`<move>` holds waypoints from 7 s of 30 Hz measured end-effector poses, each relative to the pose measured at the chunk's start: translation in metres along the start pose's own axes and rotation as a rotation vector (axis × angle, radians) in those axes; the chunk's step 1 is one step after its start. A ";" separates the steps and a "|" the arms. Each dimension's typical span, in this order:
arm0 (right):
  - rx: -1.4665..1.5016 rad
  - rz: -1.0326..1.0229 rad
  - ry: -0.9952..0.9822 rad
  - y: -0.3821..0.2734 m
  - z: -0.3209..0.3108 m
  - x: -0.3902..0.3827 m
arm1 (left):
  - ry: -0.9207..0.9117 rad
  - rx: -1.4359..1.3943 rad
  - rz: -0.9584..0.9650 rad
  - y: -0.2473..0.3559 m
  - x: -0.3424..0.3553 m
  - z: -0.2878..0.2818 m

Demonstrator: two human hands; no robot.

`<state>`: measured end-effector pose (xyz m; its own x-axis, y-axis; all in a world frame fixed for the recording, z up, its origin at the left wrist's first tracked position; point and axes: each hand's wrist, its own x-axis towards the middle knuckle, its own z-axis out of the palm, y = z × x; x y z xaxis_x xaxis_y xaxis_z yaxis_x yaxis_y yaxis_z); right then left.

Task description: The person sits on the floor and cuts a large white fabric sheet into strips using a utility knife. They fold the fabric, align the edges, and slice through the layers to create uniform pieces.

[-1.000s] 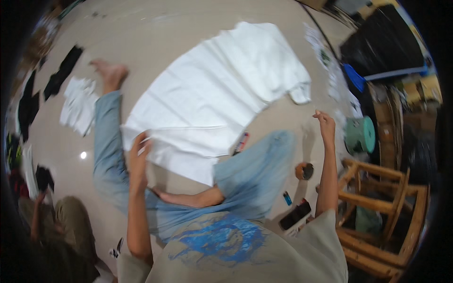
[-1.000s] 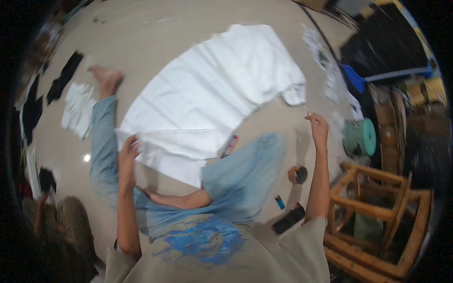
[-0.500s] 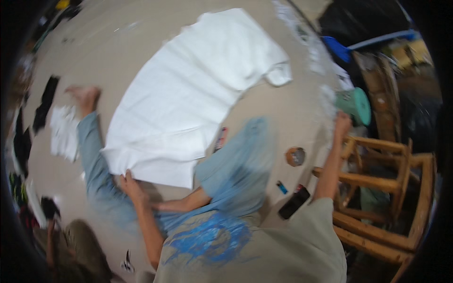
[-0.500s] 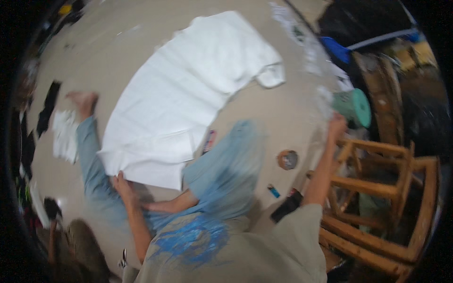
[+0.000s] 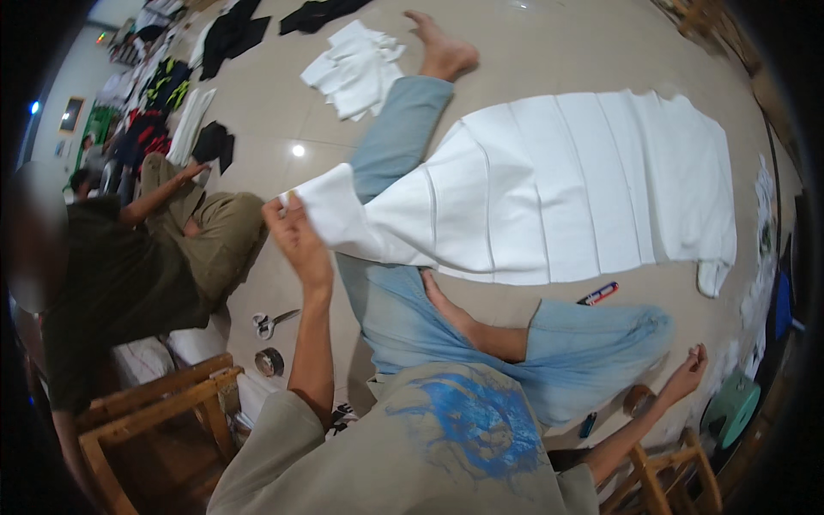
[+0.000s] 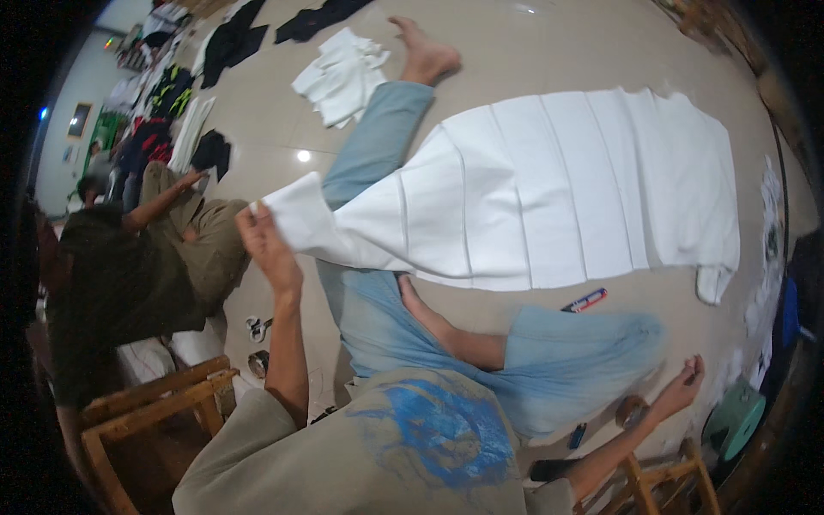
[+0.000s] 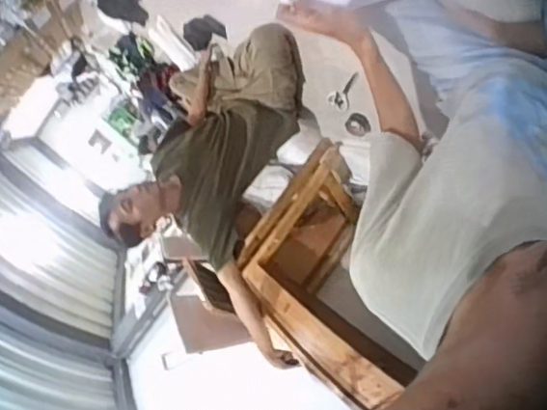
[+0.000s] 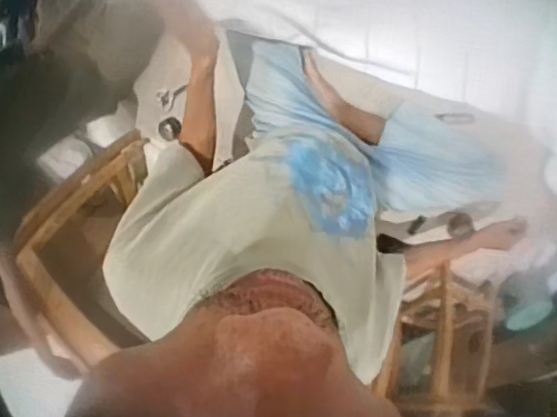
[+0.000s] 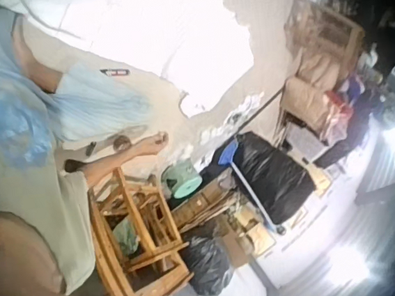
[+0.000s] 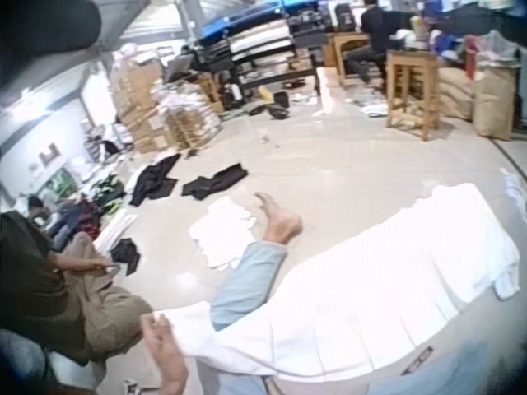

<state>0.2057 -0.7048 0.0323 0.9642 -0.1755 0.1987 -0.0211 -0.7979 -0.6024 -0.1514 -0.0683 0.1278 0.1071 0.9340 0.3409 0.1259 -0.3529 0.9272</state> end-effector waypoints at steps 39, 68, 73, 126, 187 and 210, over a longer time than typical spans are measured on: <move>0.378 -0.907 -1.324 -0.466 0.289 -0.322 | -0.864 0.450 0.219 -0.084 0.039 -0.030; 0.560 -0.567 -1.465 -0.464 0.304 -0.310 | -1.114 0.410 0.212 -0.109 0.079 -0.034; 0.546 -0.547 -1.470 -0.464 0.304 -0.311 | -1.108 0.432 0.240 -0.108 0.086 -0.030; 0.489 -0.495 -1.495 -0.469 0.307 -0.311 | -1.138 0.584 0.282 -0.114 0.086 -0.019; 1.160 0.242 -1.682 -0.542 0.361 -0.298 | -0.835 0.693 0.311 -0.117 0.020 -0.028; 0.769 0.043 -1.748 -0.580 0.270 -0.258 | 0.109 -0.792 -1.000 -0.091 -0.109 0.046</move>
<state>0.0405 -0.0407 0.1217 0.1284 0.9000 -0.4166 -0.4171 -0.3321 -0.8460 -0.1293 -0.1408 -0.0008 0.2208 0.7852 -0.5785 -0.5188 0.5968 0.6121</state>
